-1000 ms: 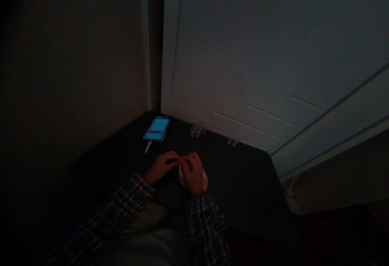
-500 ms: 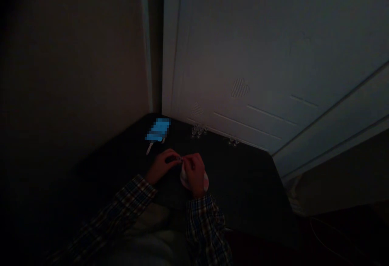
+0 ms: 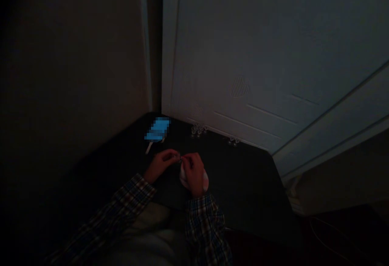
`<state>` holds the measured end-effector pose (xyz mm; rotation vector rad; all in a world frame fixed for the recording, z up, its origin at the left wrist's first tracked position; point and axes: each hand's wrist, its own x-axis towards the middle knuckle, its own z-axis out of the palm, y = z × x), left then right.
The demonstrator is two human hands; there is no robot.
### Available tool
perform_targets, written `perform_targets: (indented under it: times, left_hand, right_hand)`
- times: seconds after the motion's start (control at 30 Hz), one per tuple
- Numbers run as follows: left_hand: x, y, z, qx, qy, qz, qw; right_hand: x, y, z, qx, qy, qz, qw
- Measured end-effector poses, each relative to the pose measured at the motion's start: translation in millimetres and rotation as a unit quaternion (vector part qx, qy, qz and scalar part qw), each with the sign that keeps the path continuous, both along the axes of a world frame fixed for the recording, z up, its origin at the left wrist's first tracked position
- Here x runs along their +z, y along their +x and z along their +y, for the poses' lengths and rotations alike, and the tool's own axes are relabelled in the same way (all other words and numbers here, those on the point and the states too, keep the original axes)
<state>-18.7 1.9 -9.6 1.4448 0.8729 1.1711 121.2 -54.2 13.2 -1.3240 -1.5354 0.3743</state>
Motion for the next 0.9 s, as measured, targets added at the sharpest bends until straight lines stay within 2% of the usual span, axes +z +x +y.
perform_targets:
  times: [0.27, 0.53, 0.77, 0.9]
  left_hand:
    - [7.9, -2.6, -2.3, 0.041, -0.005, 0.007, 0.999]
    - [5.6, -2.7, 0.1, 0.050, 0.007, -0.011, 0.999]
    - [2.3, 0.3, -0.3, -0.030, -0.021, -0.035, 0.999]
    - [-1.0, 1.2, 1.1, -0.045, -0.027, -0.026, 0.998]
  right_hand:
    - [-3.1, 0.9, 2.4, -0.006, 0.005, 0.006, 1.000]
    - [-7.6, 1.5, 4.5, -0.032, -0.007, 0.029, 0.999]
    - [-7.7, 2.8, 3.4, -0.031, -0.006, 0.032, 0.999]
    - [-5.6, 3.3, 2.6, -0.036, -0.003, 0.048, 0.998]
